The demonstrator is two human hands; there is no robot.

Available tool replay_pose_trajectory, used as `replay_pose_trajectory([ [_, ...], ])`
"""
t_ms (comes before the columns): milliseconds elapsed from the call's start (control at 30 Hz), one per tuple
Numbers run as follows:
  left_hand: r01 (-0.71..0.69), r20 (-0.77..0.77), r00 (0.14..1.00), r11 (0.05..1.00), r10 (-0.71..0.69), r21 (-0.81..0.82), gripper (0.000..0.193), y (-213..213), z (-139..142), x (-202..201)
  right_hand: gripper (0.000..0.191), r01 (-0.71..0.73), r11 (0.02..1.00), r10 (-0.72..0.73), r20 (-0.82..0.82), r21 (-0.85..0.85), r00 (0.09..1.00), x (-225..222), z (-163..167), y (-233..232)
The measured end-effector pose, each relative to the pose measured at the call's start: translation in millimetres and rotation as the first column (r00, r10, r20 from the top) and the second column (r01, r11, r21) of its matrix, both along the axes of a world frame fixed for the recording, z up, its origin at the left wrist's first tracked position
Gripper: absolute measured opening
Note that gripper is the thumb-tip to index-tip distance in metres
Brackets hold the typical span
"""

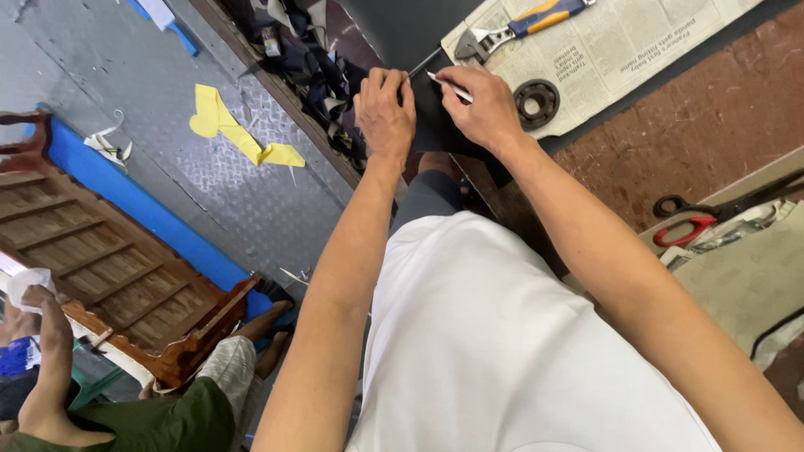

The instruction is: The person cuts a piece of black fabric using scissors, then lays out a newspaper on the fabric and uses a ruler and marker to draw a straight line. The person then cuts along the marked line with scissors.

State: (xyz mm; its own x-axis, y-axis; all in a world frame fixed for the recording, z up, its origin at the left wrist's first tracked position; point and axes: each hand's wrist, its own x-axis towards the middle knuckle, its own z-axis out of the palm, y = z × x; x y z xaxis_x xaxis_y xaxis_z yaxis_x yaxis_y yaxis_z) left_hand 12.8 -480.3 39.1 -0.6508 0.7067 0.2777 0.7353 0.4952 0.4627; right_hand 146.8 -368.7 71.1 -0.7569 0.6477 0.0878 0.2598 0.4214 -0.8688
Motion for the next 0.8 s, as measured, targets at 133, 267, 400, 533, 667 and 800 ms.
replay_pose_trajectory([
  [133, -0.001, -0.009, 1.0, 1.0, 0.001, -0.025, 0.006, 0, -3, 0, 0.022, 0.026, 1.0, -0.027, 0.042, 0.012, 0.999, -3, 4, 0],
  [267, 0.025, 0.069, 0.997, 0.999, -0.027, 0.022, 0.008, -3, -1, -1, 0.023, 0.044, 0.997, -0.039, 0.075, -0.062, 0.996, 23, 16, 1],
  [400, 0.026, 0.142, 0.989, 0.996, -0.038, 0.084, 0.006, -17, 11, 17, 0.033, 0.127, 0.965, -0.123, 0.032, -0.228, 0.992, 96, 30, -2],
  [533, 0.034, 0.186, 0.981, 0.994, -0.053, 0.102, 0.006, -44, 28, 72, 0.028, 0.211, 0.977, -0.212, 0.037, 0.033, 0.976, 154, 27, -25],
  [667, 0.052, 0.268, 0.961, 0.997, -0.066, 0.058, 0.007, -58, 36, 124, 0.027, 0.15, 0.979, -0.163, 0.09, 0.137, 0.983, 171, 10, -53],
  [800, 0.122, 0.285, 0.95, 0.992, -0.129, 0.042, 0.008, -64, 38, 150, 0.031, 0.078, 0.975, -0.108, 0.135, 0.207, 0.985, 177, 1, -64],
])
